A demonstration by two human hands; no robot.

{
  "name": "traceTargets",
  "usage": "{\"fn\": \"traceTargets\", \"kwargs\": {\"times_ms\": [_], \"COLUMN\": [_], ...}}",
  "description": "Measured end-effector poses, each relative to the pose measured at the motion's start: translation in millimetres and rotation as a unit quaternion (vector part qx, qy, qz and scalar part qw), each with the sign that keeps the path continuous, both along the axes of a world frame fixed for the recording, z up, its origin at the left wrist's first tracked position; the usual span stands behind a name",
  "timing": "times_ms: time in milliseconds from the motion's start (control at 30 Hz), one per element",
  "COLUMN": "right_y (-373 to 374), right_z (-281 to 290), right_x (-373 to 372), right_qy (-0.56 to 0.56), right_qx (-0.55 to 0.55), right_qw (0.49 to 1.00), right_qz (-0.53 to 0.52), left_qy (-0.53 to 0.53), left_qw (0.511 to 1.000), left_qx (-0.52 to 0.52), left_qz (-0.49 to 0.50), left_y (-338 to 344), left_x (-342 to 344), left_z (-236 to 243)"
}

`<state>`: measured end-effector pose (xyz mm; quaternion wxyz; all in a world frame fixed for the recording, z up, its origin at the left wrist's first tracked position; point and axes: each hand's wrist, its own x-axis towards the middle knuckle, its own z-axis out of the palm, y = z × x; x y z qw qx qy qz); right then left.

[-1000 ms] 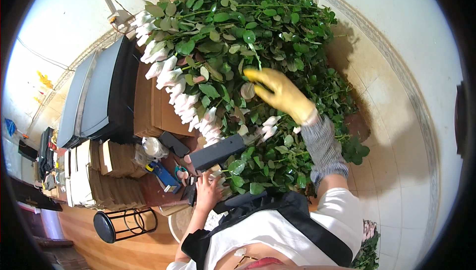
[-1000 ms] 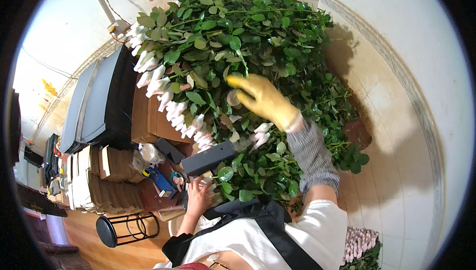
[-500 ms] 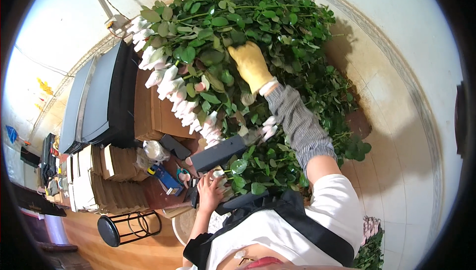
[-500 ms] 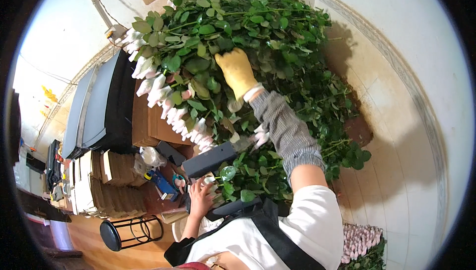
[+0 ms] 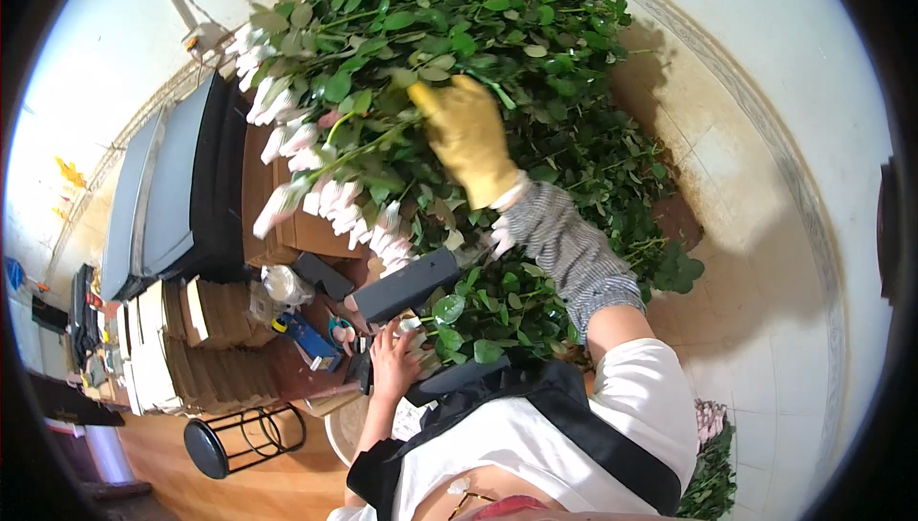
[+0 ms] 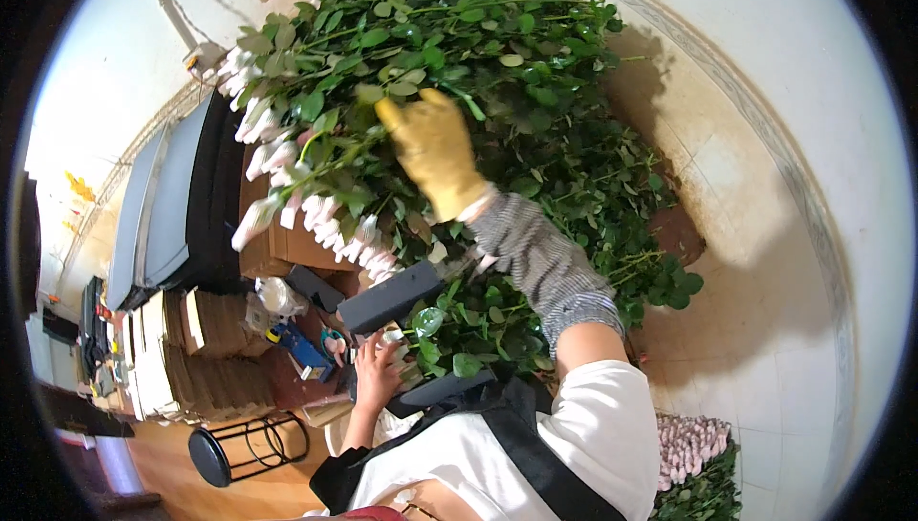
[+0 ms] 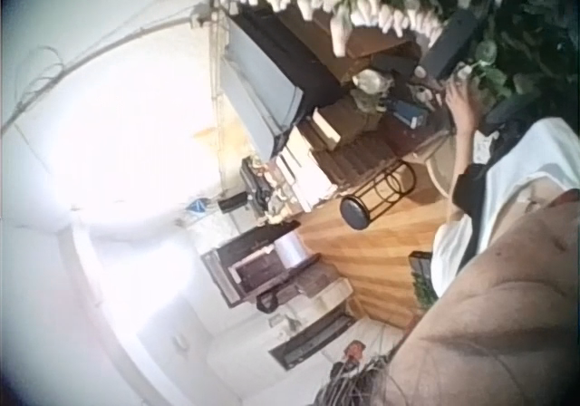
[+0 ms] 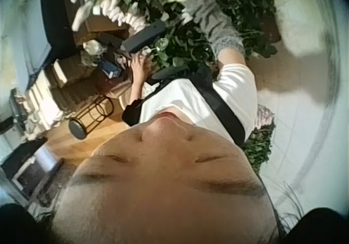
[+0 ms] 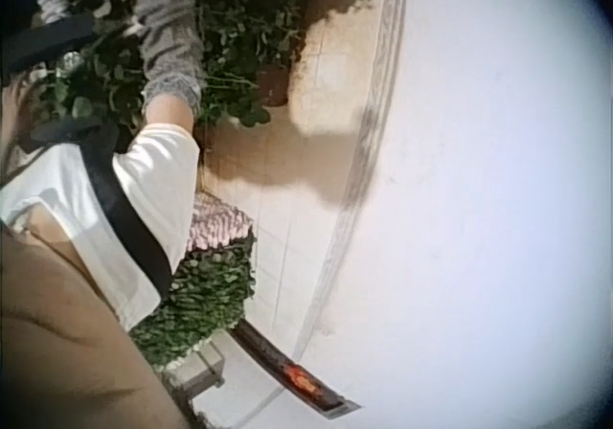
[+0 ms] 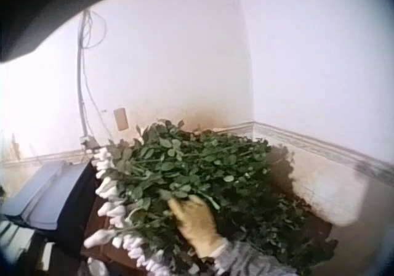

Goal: The person organizes pink roses into black foam blocks, placing the stems into the foam and then setting the completed arrangements into plastic bags on the floor.

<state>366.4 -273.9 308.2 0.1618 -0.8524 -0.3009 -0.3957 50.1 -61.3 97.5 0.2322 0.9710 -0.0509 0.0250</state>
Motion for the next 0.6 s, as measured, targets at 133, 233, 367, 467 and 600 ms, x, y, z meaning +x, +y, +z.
{"fn": "traceTargets", "kwargs": {"times_ms": [133,233,367,467,600], "right_y": [-67.2,-75.5,-75.7,-61.9,-64.4], "right_z": [-16.1,-20.9,-24.5,11.9,29.9], "right_x": [-22.9,-65.1,-120.1,-168.7,-206.3], "right_qy": [0.031,0.010,0.003,-0.021,0.112], "right_qx": [-0.053,-0.129,-0.222,-0.259,-0.371], "right_qw": [0.998,0.991,0.972,0.959,0.919], "right_qz": [-0.033,-0.035,0.073,0.114,0.070], "left_qy": [-0.003,-0.033,-0.034,-0.054,-0.052], "left_qw": [1.000,0.999,0.998,0.998,0.998], "left_qx": [-0.015,-0.004,-0.016,-0.005,-0.024], "left_qz": [0.010,0.022,0.055,0.031,0.012], "left_y": [-3.4,1.4,6.3,9.8,9.3], "left_x": [-1.0,-0.9,-6.5,-5.0,5.0], "left_z": [4.2,-15.3,-41.4,-27.5,-11.6]}}
